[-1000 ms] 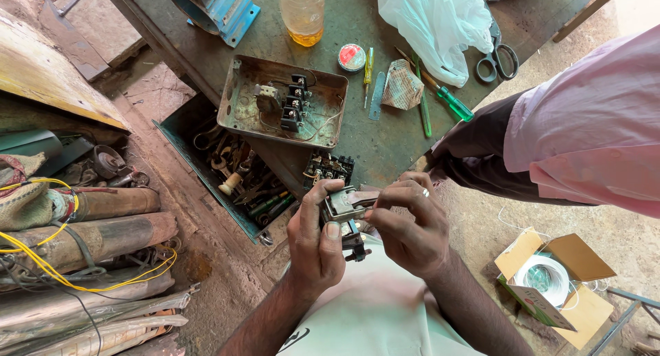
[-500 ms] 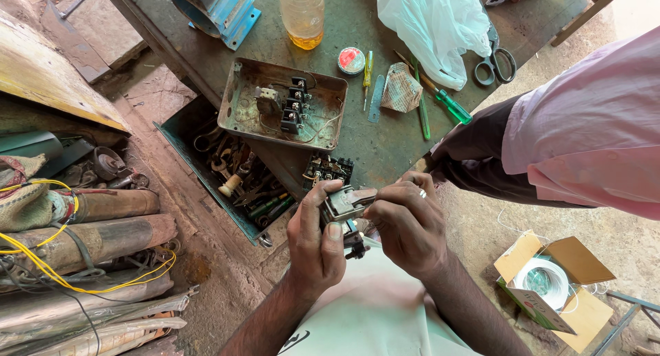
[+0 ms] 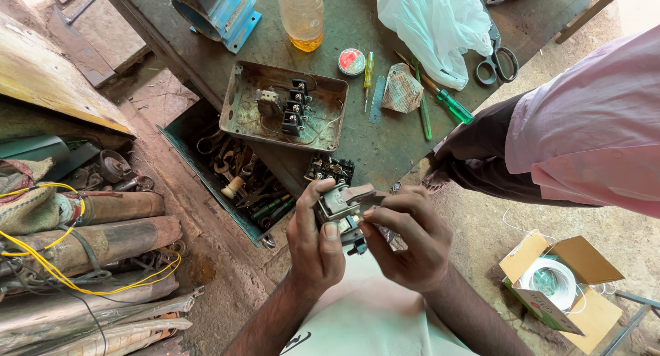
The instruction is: The person uses a screwdriver to remove a screw from a small electrical component, then uses a file to smooth its edges. They then pick up a larger electrical component and attach a metal bracket to it, adjusting the fit by hand.
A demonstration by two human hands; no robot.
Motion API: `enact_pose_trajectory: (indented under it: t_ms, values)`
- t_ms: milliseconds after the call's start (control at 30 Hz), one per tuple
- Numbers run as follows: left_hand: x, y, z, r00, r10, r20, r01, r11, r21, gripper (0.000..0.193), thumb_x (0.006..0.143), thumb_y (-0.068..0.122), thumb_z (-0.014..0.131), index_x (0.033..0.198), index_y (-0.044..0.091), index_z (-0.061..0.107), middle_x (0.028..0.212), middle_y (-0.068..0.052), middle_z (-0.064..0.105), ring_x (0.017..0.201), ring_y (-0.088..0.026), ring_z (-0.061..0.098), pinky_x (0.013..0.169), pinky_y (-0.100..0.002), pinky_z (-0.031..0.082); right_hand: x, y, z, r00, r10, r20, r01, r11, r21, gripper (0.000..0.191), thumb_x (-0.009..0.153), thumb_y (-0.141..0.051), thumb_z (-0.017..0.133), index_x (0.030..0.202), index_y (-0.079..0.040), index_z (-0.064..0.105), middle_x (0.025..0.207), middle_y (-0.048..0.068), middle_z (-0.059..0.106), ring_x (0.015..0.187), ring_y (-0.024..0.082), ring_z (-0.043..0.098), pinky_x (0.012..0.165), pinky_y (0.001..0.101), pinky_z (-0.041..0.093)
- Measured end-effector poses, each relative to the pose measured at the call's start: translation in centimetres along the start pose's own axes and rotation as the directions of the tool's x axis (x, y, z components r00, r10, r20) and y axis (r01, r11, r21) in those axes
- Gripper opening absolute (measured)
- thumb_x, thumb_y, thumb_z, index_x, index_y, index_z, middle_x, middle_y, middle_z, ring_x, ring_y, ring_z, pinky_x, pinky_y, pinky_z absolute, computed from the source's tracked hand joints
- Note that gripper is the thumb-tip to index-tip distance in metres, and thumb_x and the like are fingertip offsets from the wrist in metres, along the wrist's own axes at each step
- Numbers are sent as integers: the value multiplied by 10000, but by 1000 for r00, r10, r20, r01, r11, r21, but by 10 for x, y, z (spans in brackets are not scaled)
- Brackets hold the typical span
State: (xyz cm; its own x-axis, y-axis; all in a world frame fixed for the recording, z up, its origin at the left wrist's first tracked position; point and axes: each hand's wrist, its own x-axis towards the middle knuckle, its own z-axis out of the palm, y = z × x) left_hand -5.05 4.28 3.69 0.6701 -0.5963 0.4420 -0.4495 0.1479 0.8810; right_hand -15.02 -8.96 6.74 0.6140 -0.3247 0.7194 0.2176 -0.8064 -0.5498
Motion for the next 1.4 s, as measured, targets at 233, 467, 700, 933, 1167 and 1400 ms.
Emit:
enact_pose_trajectory:
  t_ms: [233, 467, 700, 933, 1167, 1400]
  values:
    - [-3, -7, 3, 992, 129, -15, -126, 983, 136, 490, 1088, 220, 435, 1449, -106, 376, 1289, -253, 563, 1133, -319, 650, 990, -443, 562, -1, -12, 6, 987, 159, 0, -158, 985, 72, 186, 871, -50, 821, 1016, -10, 712, 931, 83, 673, 754, 104, 624, 631, 272, 497]
    - [-11, -16, 4, 987, 158, -42, -153, 983, 98, 506, 1091, 231, 452, 1456, -104, 351, 1279, -251, 564, 1115, -300, 657, 970, -433, 573, -5, -19, 6, 933, 353, 73, -359, 891, 277, 145, 901, -27, 780, 1013, 23, 703, 973, 97, 694, 818, 104, 652, 669, 238, 525]
    - [-14, -14, 8, 993, -3, -120, -2, 999, -41, 555, 997, 268, 471, 1448, -55, 440, 1290, -190, 580, 1084, -235, 639, 992, -374, 562, -8, -18, 12, 929, 347, 126, -367, 907, 208, 142, 885, -13, 733, 968, -7, 617, 925, 73, 618, 778, 124, 585, 656, 263, 487]
    - [-8, 2, 3, 967, -253, -31, 195, 813, -549, 563, 962, 321, 520, 1355, -81, 548, 1227, -127, 630, 1104, -171, 626, 966, -293, 532, -9, -23, 11, 951, 259, 171, -281, 953, 118, 154, 929, -70, 694, 1013, -25, 573, 993, 85, 592, 859, 202, 571, 751, 329, 486]
    - [-9, 8, 4, 967, -217, -131, 155, 916, -371, 451, 1050, 347, 613, 1235, -64, 632, 1034, -52, 606, 933, -115, 580, 825, -263, 502, -13, -25, 13, 977, 166, 135, -171, 985, 27, 121, 953, -99, 663, 1002, -58, 561, 901, 12, 548, 854, 184, 537, 851, 367, 406]
    - [-12, 7, 0, 988, -104, -116, 68, 958, -280, 512, 1051, 418, 633, 1230, -62, 640, 1036, -60, 597, 910, -115, 558, 792, -272, 482, -12, -22, 0, 973, 153, 174, -157, 988, 7, 141, 931, -134, 671, 980, -83, 549, 867, -5, 529, 776, 150, 456, 846, 392, 301]
